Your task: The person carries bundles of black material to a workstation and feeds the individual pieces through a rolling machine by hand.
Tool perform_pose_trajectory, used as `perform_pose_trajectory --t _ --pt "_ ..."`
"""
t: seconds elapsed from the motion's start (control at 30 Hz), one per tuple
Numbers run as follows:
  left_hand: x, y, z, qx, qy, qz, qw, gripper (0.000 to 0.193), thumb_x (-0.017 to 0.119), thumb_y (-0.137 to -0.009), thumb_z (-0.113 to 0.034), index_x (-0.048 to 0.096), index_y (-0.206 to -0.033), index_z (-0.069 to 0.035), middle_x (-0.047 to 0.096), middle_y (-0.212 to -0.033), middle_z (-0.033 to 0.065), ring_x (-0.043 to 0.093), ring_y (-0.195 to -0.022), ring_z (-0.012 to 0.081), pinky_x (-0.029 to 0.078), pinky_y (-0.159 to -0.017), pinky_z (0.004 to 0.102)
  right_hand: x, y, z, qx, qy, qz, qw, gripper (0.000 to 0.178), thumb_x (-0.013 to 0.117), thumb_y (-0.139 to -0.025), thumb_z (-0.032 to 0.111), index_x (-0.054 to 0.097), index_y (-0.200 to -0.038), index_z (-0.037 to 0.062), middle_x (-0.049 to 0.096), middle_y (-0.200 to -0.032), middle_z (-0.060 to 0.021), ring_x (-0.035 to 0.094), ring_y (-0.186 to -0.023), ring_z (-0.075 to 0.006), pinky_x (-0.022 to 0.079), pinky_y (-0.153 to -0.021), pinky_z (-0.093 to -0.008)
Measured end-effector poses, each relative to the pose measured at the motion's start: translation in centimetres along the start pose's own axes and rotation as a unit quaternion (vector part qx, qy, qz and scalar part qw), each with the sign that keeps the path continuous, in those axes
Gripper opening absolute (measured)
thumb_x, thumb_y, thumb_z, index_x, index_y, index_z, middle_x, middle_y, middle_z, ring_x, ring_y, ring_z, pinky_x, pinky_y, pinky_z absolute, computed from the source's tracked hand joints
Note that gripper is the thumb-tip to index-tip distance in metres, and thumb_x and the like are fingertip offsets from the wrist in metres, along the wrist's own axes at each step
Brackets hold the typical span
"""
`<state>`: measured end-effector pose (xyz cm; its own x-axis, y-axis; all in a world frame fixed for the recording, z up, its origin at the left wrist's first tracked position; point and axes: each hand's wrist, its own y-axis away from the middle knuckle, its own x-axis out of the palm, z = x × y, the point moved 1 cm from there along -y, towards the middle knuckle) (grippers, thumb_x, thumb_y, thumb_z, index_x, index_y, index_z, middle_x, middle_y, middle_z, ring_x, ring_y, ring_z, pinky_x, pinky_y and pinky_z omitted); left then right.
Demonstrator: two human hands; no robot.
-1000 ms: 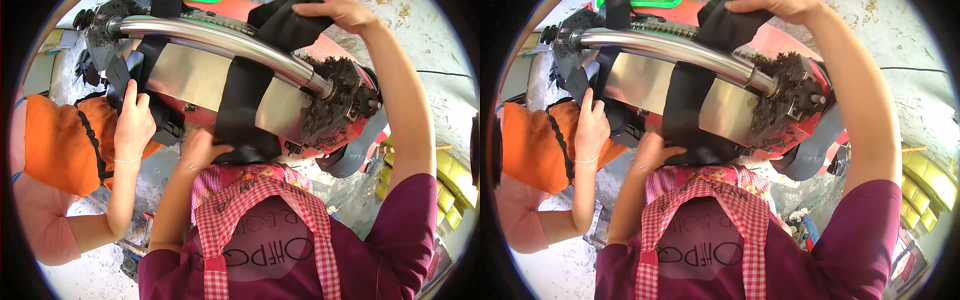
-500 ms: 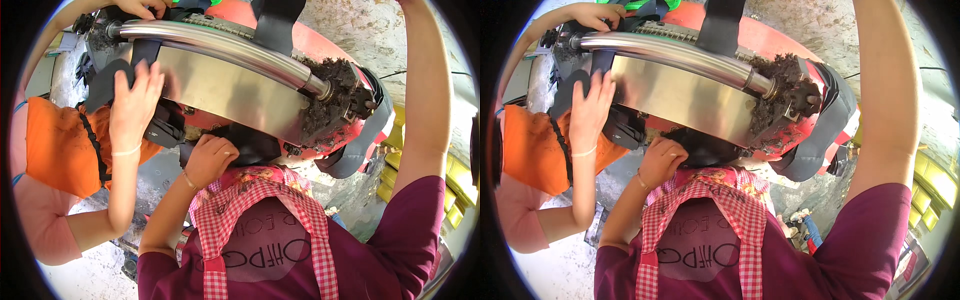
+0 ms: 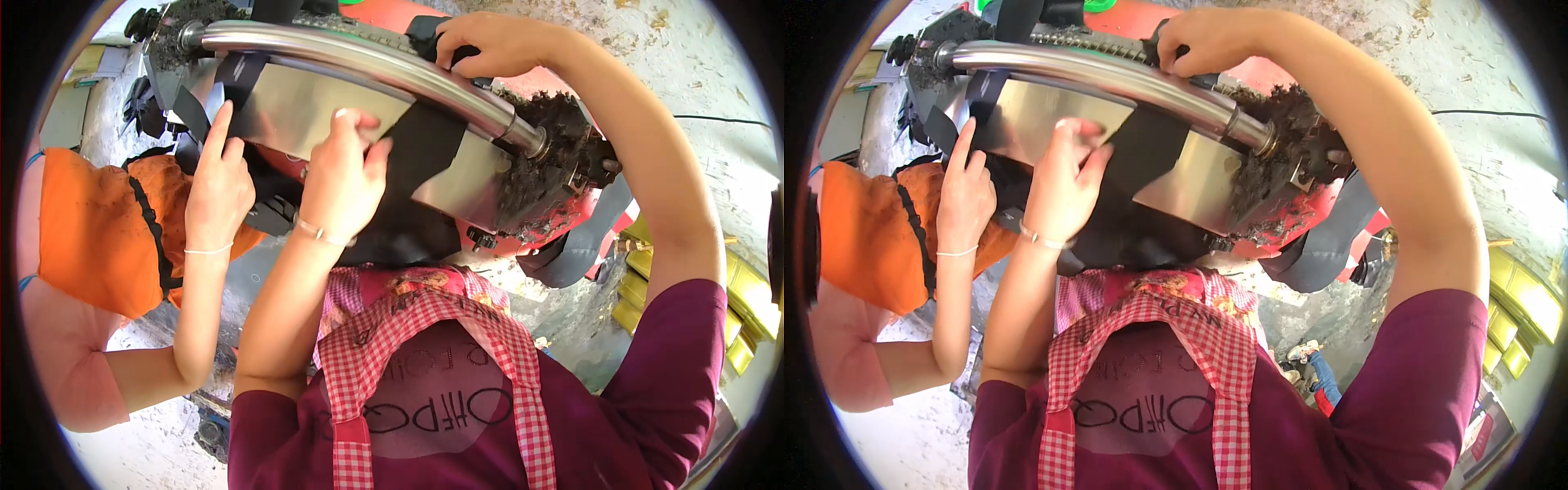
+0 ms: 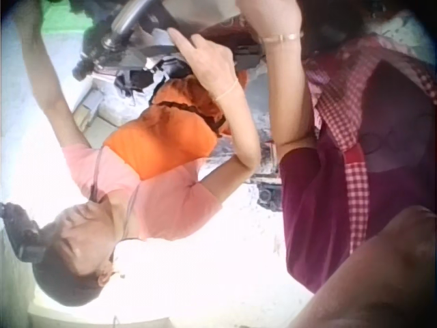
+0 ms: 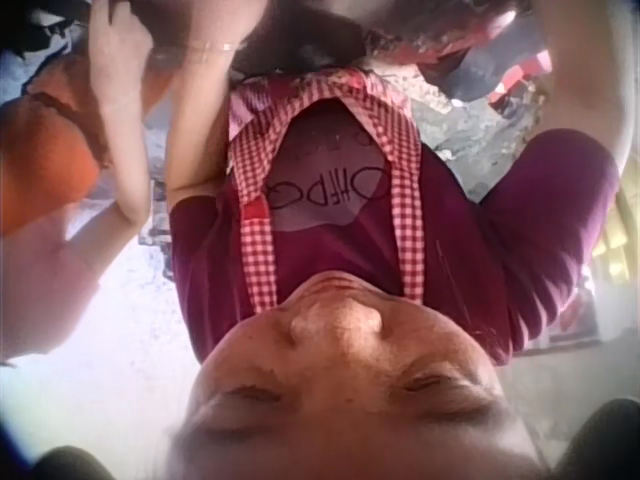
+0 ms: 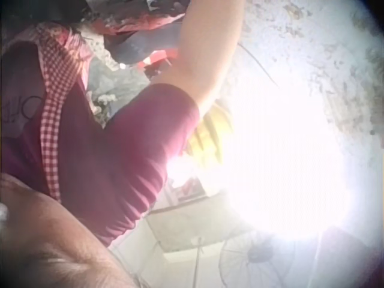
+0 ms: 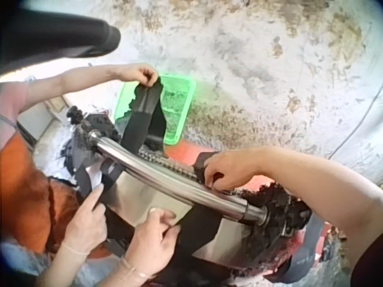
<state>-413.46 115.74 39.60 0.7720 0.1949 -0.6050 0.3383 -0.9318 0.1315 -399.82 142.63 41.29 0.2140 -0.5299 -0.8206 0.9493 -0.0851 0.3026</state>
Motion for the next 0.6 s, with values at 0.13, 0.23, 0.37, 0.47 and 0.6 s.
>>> perform_pose_trajectory --t 0.13,0.23,0.37,0.47,0.6 --pt "-1.6 1.0 0.4 0.130 -0.046 -0.007 0.990 0.045 0.088 -0.078 -0.008 0.057 -0.110 0.000 0.069 -0.091 0.0066 0.066 -0.077 0.0114 0.052 -0.068 0.0278 0.6 -0.6 -2.0 0.056 -0.139 0.062 0.987 0.027 0.068 -0.088 0.023 0.071 -0.106 0.0030 0.069 -0.101 -0.0086 0.064 -0.098 -0.0240 0.051 -0.087 -0.0366" --pt "-3.3 4.1 3.6 -0.151 0.269 0.177 0.935 0.042 0.093 -0.070 -0.006 0.063 -0.099 0.000 0.066 -0.079 -0.0040 0.056 -0.067 0.0074 0.047 -0.060 0.0273 -0.9 0.4 -2.5 0.147 -0.226 0.114 0.956 0.036 0.074 -0.096 0.034 0.069 -0.115 0.0038 0.068 -0.098 -0.0003 0.060 -0.094 -0.0116 0.050 -0.083 -0.0305" --pt "1.0 6.4 7.4 -0.112 -0.068 0.229 0.964 0.036 0.091 -0.068 -0.032 0.075 -0.094 -0.012 0.075 -0.087 0.0082 0.071 -0.085 0.0321 0.056 -0.076 0.0442 -4.6 2.6 -2.6 0.118 -0.403 -0.018 0.907 0.020 0.074 -0.096 0.022 0.068 -0.107 0.0066 0.067 -0.096 0.0032 0.058 -0.092 -0.0079 0.048 -0.080 -0.0273" --pt "6.7 8.0 11.4 0.141 -0.214 0.111 0.960 0.036 0.090 -0.065 -0.037 0.078 -0.093 -0.018 0.073 -0.098 0.0024 0.066 -0.106 0.0282 0.051 -0.087 0.0450 -8.4 4.1 -0.8 0.075 -0.413 -0.049 0.906 0.011 0.071 -0.098 0.015 0.066 -0.103 0.0066 0.066 -0.092 0.0045 0.058 -0.086 -0.0061 0.048 -0.078 -0.0253" --pt "6.2 8.0 12.1 0.200 -0.192 0.163 0.947 0.032 0.086 -0.069 -0.036 0.078 -0.098 -0.022 0.070 -0.106 -0.0036 0.061 -0.114 0.0217 0.045 -0.093 0.0437 -11.8 6.1 -1.2 0.044 -0.385 -0.146 0.910 0.012 0.071 -0.098 0.014 0.067 -0.103 0.0046 0.069 -0.092 0.0015 0.063 -0.082 -0.0082 0.051 -0.075 -0.0246"
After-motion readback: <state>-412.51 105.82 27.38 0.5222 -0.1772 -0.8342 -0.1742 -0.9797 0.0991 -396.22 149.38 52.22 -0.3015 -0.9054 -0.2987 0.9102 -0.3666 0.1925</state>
